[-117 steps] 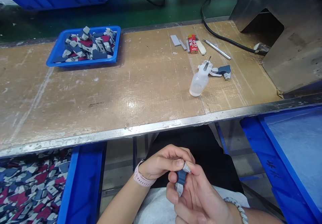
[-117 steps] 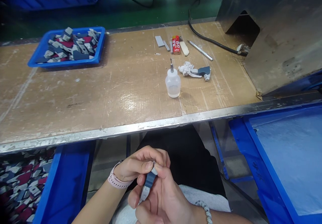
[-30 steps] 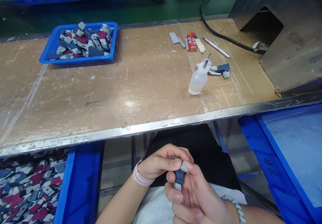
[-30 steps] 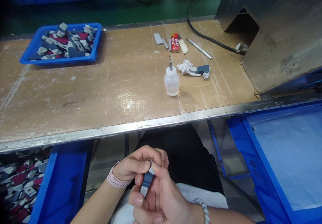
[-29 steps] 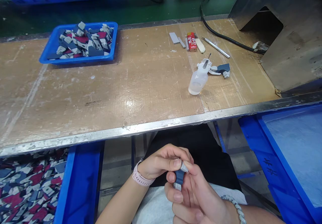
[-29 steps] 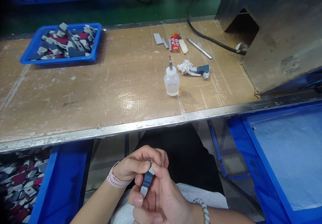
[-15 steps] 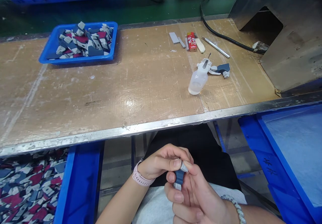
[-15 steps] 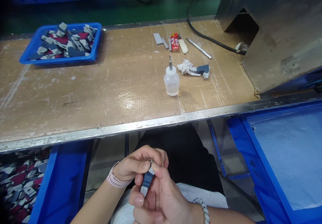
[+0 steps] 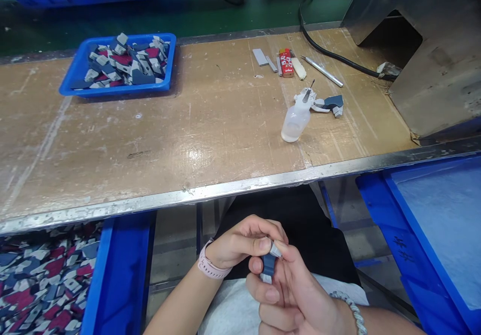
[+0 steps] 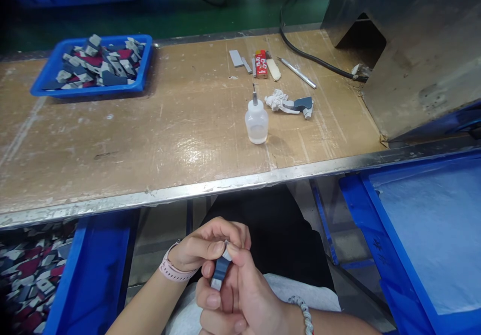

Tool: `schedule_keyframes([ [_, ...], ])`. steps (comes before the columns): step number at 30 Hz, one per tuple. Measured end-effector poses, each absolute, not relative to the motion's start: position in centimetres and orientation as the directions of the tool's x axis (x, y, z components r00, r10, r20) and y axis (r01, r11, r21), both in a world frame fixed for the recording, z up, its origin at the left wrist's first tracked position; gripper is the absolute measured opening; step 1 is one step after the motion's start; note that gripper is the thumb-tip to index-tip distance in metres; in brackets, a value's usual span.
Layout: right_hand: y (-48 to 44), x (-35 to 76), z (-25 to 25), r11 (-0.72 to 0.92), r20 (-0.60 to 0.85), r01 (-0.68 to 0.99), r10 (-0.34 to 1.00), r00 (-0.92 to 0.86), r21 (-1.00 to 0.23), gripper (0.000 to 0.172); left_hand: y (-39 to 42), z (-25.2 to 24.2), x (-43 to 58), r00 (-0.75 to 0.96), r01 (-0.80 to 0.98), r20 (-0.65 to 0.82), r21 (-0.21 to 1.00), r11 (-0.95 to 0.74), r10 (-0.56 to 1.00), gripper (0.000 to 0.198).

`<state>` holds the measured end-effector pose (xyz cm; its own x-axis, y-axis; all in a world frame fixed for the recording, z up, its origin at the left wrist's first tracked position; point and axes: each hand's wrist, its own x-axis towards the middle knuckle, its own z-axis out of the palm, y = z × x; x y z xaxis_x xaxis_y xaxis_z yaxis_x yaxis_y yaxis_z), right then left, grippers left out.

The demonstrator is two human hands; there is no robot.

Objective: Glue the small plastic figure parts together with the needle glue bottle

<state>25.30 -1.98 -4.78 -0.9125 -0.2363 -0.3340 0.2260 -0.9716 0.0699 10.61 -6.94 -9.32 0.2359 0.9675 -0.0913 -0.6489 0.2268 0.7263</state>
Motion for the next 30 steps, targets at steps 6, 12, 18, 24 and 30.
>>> schedule_keyframes([
  [6,-2.0,25.3,-4.7,-0.970,-0.341,0.229,-0.243,-0.908,0.081,0.055,-7.0,-9.1,10.6,0.224,-0.652,-0.112,0.721,0.235,0.968,0.034],
  [12,-2.1,25.3,-5.1,-0.974,-0.304,0.213,-0.228,-0.925,0.082,0.055,-7.1,-9.3,10.7,0.226,-0.668,-0.120,0.703,0.243,0.967,0.033],
  [18,-2.3,25.6,-6.0,-0.974,-0.261,0.208,-0.225,-0.939,0.090,0.056,-7.2,-9.9,10.9,0.219,-0.703,-0.103,0.673,0.230,0.970,0.032],
  [24,-2.3,25.5,-6.3,-0.979,-0.242,0.193,-0.204,-0.949,0.071,0.056,-7.1,-9.9,10.8,0.211,-0.714,-0.102,0.663,0.225,0.972,0.030],
  [30,-2.0,25.3,-6.0,-0.978,-0.250,0.194,-0.207,-0.946,0.079,0.055,-7.0,-9.9,10.7,0.223,-0.713,-0.109,0.660,0.238,0.969,0.030],
])
